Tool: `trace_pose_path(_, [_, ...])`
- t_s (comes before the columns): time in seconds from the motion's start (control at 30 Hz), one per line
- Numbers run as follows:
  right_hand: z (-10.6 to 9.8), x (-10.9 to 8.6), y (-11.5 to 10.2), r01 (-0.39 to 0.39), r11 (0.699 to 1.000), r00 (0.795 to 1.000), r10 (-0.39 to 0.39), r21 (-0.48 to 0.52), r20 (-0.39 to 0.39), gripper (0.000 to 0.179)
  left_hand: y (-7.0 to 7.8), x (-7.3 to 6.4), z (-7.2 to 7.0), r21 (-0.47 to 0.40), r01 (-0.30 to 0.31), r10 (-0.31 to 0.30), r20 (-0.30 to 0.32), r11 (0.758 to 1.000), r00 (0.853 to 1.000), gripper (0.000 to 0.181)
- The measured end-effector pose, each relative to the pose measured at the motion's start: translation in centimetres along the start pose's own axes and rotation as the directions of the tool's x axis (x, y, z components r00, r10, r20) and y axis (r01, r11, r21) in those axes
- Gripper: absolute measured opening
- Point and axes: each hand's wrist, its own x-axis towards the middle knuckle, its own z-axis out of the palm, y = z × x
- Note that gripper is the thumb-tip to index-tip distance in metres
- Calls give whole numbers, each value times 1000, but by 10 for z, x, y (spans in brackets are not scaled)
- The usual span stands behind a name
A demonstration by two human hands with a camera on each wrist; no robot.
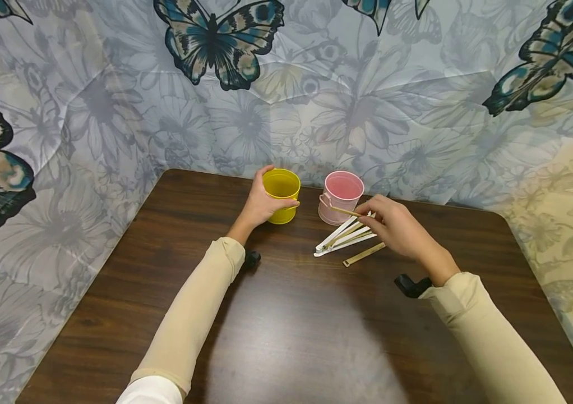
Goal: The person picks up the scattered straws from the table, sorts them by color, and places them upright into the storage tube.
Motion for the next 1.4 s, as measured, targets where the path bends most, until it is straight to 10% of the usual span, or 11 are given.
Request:
trace_pose_path(0.47, [-12, 79, -59, -23, 996, 1000, 23, 90, 6, 12, 1, 0, -2, -14, 18, -17, 11, 1000, 1000, 110])
trace_pose_path(0.9, [3, 134, -85, 57, 981, 990, -30, 185, -141, 14, -1, 0, -2, -54, 6, -3, 45, 999, 999, 111])
trace_pose_path(1.4, [60, 165, -76, 21, 967, 998, -6, 253, -61, 16, -2, 2, -3, -34, -20, 22, 66, 999, 998, 111])
